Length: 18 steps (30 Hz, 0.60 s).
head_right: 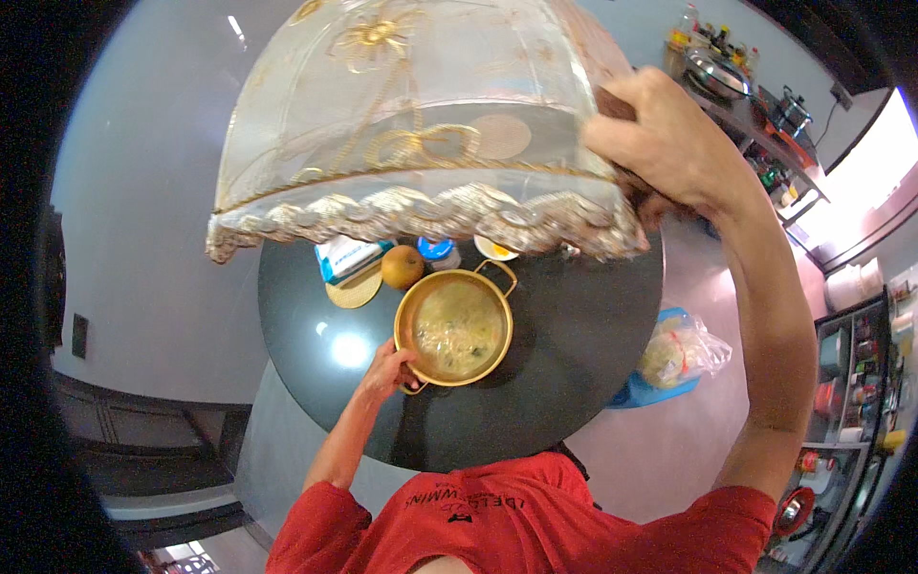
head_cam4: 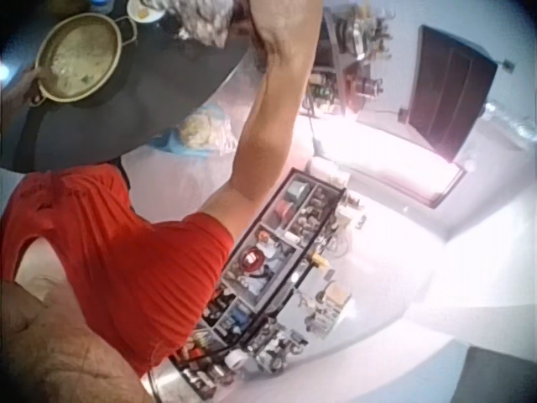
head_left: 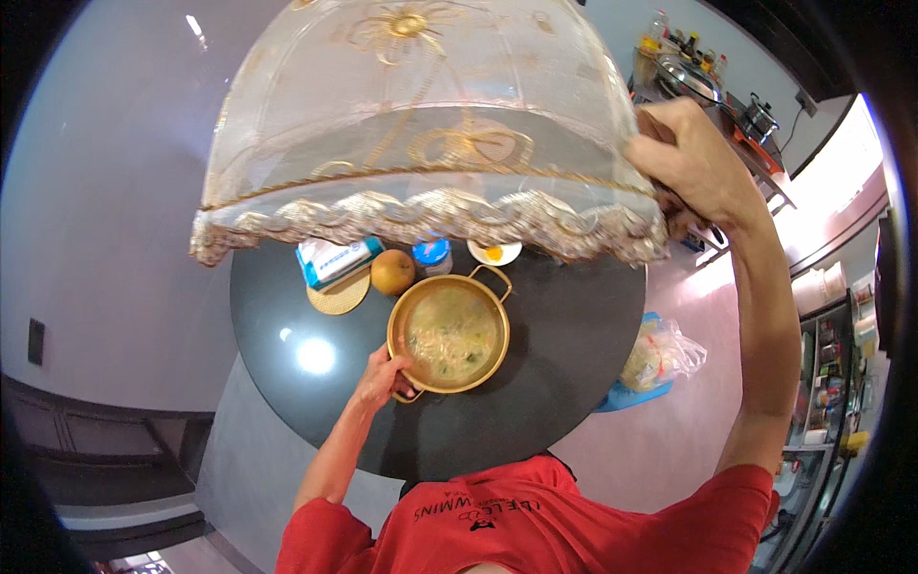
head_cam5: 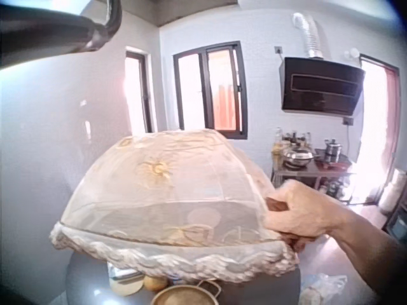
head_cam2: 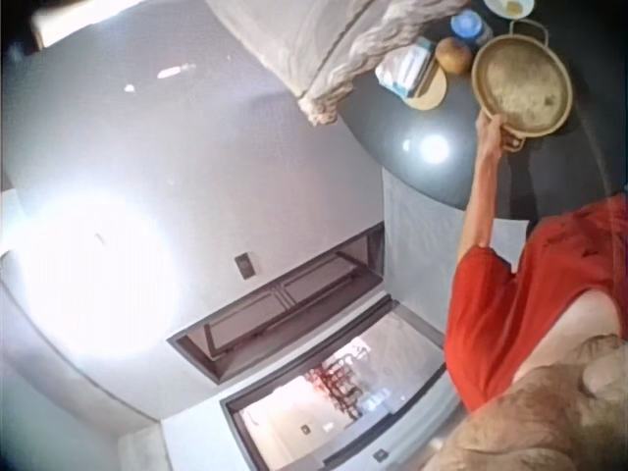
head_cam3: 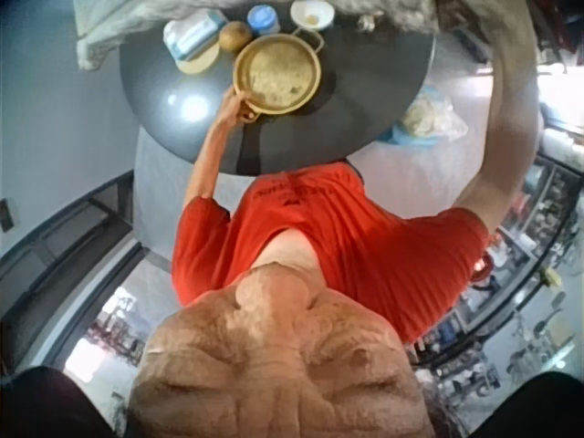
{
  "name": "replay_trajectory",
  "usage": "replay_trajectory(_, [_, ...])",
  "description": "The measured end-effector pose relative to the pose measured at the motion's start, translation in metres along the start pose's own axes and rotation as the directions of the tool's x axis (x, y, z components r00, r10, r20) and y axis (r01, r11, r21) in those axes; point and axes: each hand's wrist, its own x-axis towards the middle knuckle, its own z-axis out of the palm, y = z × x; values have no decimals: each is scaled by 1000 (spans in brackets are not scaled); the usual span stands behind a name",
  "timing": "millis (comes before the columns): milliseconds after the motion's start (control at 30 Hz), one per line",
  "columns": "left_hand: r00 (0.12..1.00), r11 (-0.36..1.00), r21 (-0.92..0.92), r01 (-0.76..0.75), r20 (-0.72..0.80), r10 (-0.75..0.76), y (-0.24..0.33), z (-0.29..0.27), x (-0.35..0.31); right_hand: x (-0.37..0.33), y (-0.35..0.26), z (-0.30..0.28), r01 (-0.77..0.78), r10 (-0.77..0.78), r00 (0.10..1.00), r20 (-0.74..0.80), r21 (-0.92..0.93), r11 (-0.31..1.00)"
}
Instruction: The person moves a pot of soup to a table and places it under a food cover. They then open a rice cooker, remove the inner pot, and scoop rice from a storage container into the pot using a measuring cup.
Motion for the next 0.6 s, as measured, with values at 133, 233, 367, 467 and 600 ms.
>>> replay_trajectory(133, [998,1000,-5,-22,54,22,0,-7,3,-36,11,22,-43,41,998,-46,-40,998])
replay_trajectory(233, [996,998,-26,-48,78,50,-6,-15,5,-67,18,54,-66,69,992,-109,27,997])
replay_trajectory(367, [997,989,-145,-17,69,27,-4,-26,2,-116,26,103,-67,74,982,-175,45,997])
replay_trajectory(467, [988,954,-283,-102,81,130,-24,-53,5,-141,-4,143,-111,112,978,-176,16,994])
replay_trajectory(600, [982,910,-373,-180,-116,147,-41,-66,-16,-180,7,202,-84,22,975,-219,-277,957])
